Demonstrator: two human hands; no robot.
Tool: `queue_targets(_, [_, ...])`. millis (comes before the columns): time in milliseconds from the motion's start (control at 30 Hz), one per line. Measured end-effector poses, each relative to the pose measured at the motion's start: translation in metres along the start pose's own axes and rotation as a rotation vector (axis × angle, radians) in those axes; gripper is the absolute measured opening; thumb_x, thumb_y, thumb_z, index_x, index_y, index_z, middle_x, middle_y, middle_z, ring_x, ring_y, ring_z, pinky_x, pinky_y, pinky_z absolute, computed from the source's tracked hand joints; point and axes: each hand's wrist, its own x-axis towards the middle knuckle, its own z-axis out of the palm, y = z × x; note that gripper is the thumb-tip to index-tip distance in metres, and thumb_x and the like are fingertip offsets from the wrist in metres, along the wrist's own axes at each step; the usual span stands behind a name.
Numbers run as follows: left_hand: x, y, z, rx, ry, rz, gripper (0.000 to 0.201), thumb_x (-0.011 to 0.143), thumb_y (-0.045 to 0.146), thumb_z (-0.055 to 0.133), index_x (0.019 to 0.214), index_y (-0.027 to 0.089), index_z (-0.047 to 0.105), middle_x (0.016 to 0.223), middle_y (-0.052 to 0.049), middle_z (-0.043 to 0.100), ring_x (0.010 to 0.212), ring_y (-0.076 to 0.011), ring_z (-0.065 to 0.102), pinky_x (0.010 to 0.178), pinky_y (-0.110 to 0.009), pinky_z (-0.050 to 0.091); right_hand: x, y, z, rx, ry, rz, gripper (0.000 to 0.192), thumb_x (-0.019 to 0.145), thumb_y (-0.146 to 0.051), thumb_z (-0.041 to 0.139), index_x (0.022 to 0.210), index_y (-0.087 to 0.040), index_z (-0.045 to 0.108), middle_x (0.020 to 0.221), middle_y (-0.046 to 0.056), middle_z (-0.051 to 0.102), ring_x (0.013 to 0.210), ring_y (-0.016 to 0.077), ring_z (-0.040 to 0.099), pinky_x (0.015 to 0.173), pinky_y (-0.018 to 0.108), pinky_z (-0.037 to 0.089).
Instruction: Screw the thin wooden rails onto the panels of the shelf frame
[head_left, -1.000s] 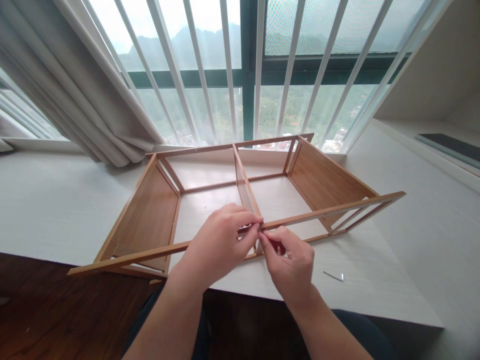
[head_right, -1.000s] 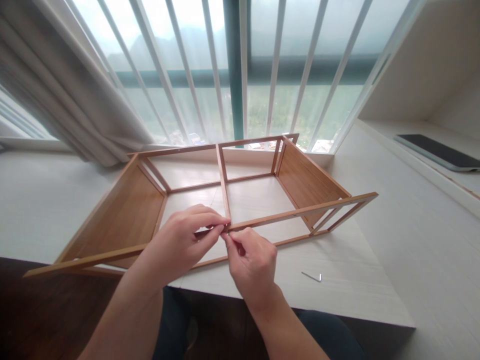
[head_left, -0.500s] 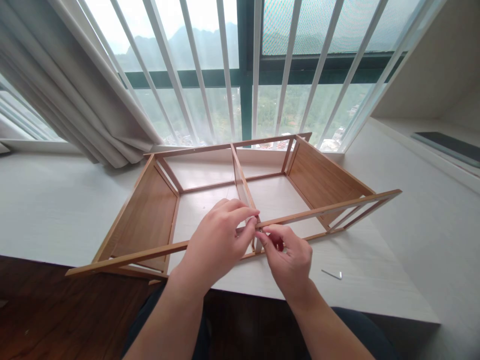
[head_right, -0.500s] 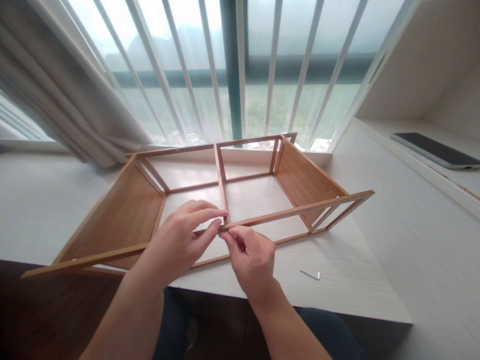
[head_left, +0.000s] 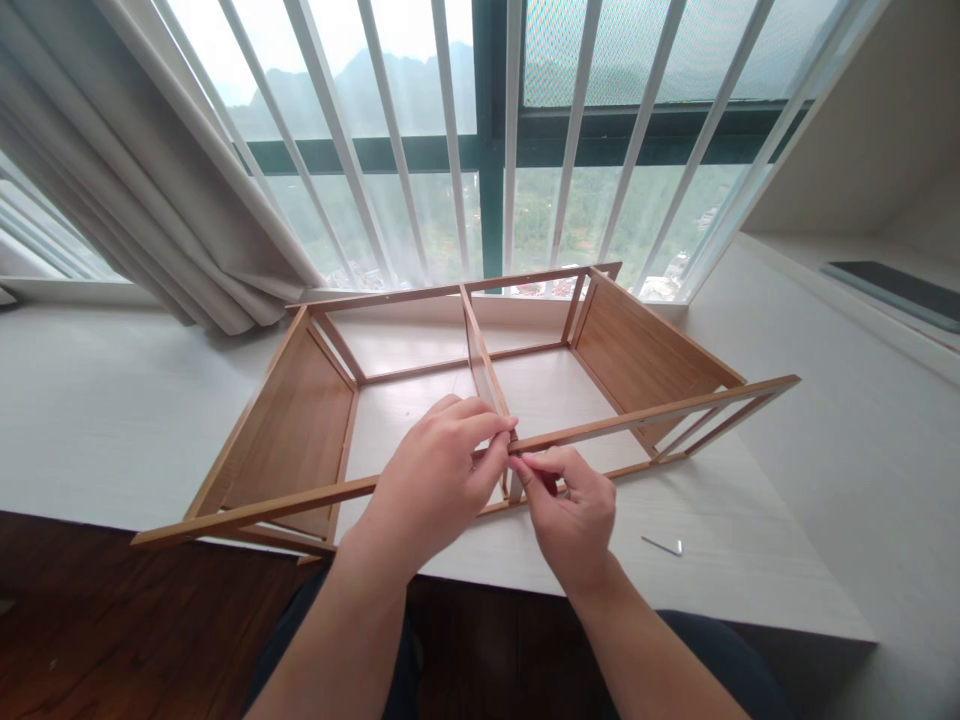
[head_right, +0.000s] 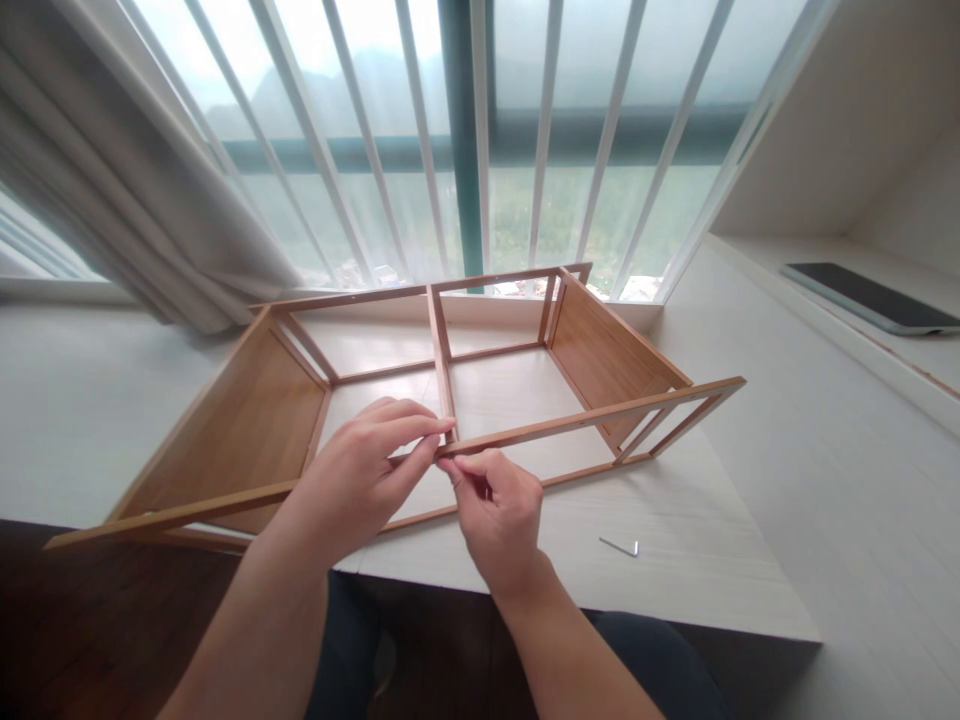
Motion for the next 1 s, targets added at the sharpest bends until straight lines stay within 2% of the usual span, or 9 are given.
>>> queue_targets(100, [0.000,0.002,0.000,-0.024,0.054,0.010,0.022,0.093,0.017,0.057,0.096,0.021,0.078,0.093,-0.006,0.074,0.092,-0.0214,0.066,0.083,-0.033,0.052,-0.001,0.003,-0.001,0.001,-0.004,0.004,0.008,0.090,-0.020,0.075,0.085,-0.020,0.069,0.070,-0.001,0.070,0.055,0.0100,0.056,0.055,0.023,0.050])
queue_targets(267, [-0.004,0.009,-0.003,-0.164,0.318,0.026,0.023,0.094,0.017,0.055,0.091,0.018,0.078,0.089,-0.006,0.074,0.083,-0.0174,0.067,0.075,-0.028,0.053,-0.002,0.008,-0.002,-0.010,-0.015,0.019,0.011,0.089,-0.028,0.077,0.089,-0.021,0.070,0.073,0.000,0.071,0.056,0.0113,0.058,0.056,0.024,0.052])
queue_targets(467, [-0.016,0.016,-0.010,-0.237,0.503,0.038,0.021,0.092,0.018,0.056,0.089,0.019,0.077,0.080,-0.004,0.071,0.072,-0.0156,0.065,0.066,-0.028,0.053,-0.006,0.008,-0.004,0.024,-0.032,0.024,0.018,0.086,-0.029,0.080,0.097,-0.021,0.068,0.060,-0.006,0.057,0.051,0.0095,0.050,0.051,0.022,0.047])
queue_targets(567, [-0.026,0.020,-0.007,-0.323,0.598,0.046,0.022,0.093,0.019,0.055,0.088,0.020,0.076,0.076,-0.004,0.068,0.069,-0.0153,0.062,0.062,-0.028,0.051,-0.009,0.008,-0.014,0.040,-0.038,0.035,0.024,0.087,-0.027,0.080,0.105,-0.020,0.065,0.059,-0.008,0.055,0.049,0.0092,0.048,0.050,0.022,0.045])
queue_targets(633, [-0.035,0.022,0.003,-0.405,0.641,0.055,0.023,0.095,0.021,0.053,0.088,0.020,0.075,0.072,-0.003,0.065,0.066,-0.0150,0.060,0.060,-0.029,0.049,-0.009,0.009,-0.026,-0.013,-0.053,0.024,0.017,0.090,-0.027,0.076,0.101,-0.020,0.066,0.059,-0.007,0.056,0.050,0.0094,0.049,0.051,0.022,0.046])
queue_targets(700, [-0.046,0.024,0.021,-0.480,0.592,0.051,0.025,0.097,0.024,0.051,0.088,0.020,0.074,0.068,-0.003,0.061,0.064,-0.0151,0.057,0.058,-0.029,0.047,-0.007,0.012,-0.042,-0.111,-0.072,-0.005,0.010,0.092,-0.028,0.073,0.090,-0.020,0.068,0.061,-0.005,0.060,0.051,0.0099,0.052,0.053,0.023,0.046])
queue_targets(800, [-0.067,0.024,0.057,-0.538,0.430,0.100,0.028,0.097,0.027,0.048,0.086,0.019,0.072,0.068,-0.004,0.061,0.062,-0.0154,0.055,0.060,-0.030,0.046,-0.002,0.024,-0.072,-0.218,-0.135,0.033,0.017,0.093,-0.034,0.070,0.084,-0.019,0.069,0.060,-0.003,0.062,0.050,0.0115,0.052,0.053,0.025,0.045])
queue_targets(900, [-0.090,0.020,0.095,-0.528,0.236,0.102,0.029,0.096,0.029,0.047,0.084,0.018,0.072,0.064,-0.005,0.059,0.059,-0.0157,0.052,0.060,-0.031,0.044,0.000,0.049,-0.109,-0.327,-0.286,0.235,0.023,0.092,-0.042,0.067,0.086,-0.020,0.072,0.064,-0.001,0.065,0.055,0.0149,0.056,0.058,0.028,0.047])
queue_targets(1000, [-0.108,0.015,0.123,-0.565,0.048,-0.098,0.032,0.096,0.030,0.046,0.083,0.018,0.073,0.068,-0.006,0.065,0.061,-0.0159,0.054,0.063,-0.030,0.044,-0.011,0.081,-0.150,-0.528,-0.411,0.500,0.019,0.084,-0.036,0.066,0.092,-0.020,0.074,0.079,0.003,0.071,0.064,0.0190,0.062,0.068,0.033,0.050])
